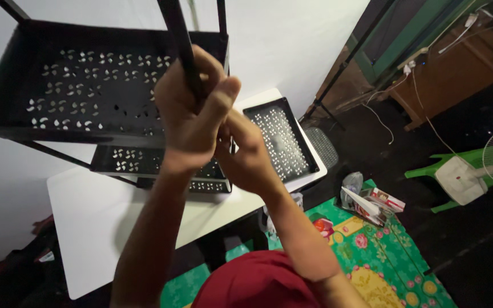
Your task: The person assembles a stack of black perforated trays by inserting metal rods into the side holes to connect them. The person holds the stack, aligns the holes, and pushes the rods through to secure the trays together.
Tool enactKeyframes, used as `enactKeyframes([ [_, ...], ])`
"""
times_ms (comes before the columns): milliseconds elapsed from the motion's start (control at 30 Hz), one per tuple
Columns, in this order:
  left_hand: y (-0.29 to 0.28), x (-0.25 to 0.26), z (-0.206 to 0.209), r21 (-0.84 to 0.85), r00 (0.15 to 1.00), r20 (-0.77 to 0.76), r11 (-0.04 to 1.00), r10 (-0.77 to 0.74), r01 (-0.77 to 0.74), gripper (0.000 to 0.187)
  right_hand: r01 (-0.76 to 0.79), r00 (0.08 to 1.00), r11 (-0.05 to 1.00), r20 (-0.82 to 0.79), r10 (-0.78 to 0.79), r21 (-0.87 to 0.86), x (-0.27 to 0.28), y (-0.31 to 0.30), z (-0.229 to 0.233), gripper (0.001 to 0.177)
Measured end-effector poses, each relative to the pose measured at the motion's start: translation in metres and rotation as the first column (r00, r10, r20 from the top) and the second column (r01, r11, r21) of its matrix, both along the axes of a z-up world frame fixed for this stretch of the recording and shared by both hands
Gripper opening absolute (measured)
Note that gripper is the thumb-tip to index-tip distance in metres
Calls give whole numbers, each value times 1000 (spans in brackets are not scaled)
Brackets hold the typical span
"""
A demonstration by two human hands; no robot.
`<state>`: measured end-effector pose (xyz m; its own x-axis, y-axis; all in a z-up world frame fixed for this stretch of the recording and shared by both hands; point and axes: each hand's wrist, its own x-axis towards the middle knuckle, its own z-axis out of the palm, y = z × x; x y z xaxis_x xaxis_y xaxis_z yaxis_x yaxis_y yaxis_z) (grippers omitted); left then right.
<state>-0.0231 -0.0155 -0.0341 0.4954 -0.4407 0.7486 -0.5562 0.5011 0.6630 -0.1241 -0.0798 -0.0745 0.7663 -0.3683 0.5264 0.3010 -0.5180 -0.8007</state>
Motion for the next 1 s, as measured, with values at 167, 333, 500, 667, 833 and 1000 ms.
enactKeyframes([
  [167, 9, -12, 5, 4, 997, 42, 998, 61, -61, 25, -201, 975, 932, 154, 161, 301, -6, -1, -12, 23],
  [333, 7, -29, 24, 14, 989, -40, 990, 143, -142, 25, -147, 988, 837, 120, 98, 527, 2, 6, -21, 25],
  [500, 1, -19, 33, -61, 999, -17, 997, 37, -38, 30, -265, 963, 806, 183, 197, 529, 0, 1, -18, 41],
  [667, 6, 22, 44, -58, 699, -197, 720, -687, 691, 32, -68, 997, 975, 53, 58, 213, -4, -6, -16, 15],
  [833, 9, 1, 39, -17, 887, -165, 901, -430, 434, 37, -110, 979, 926, 201, 38, 360, 0, 12, -17, 12],
  [1000, 7, 5, 24, 177, 976, -29, 960, -216, 218, 45, 8, 981, 950, 181, -67, 311, 1, 13, -15, 17],
])
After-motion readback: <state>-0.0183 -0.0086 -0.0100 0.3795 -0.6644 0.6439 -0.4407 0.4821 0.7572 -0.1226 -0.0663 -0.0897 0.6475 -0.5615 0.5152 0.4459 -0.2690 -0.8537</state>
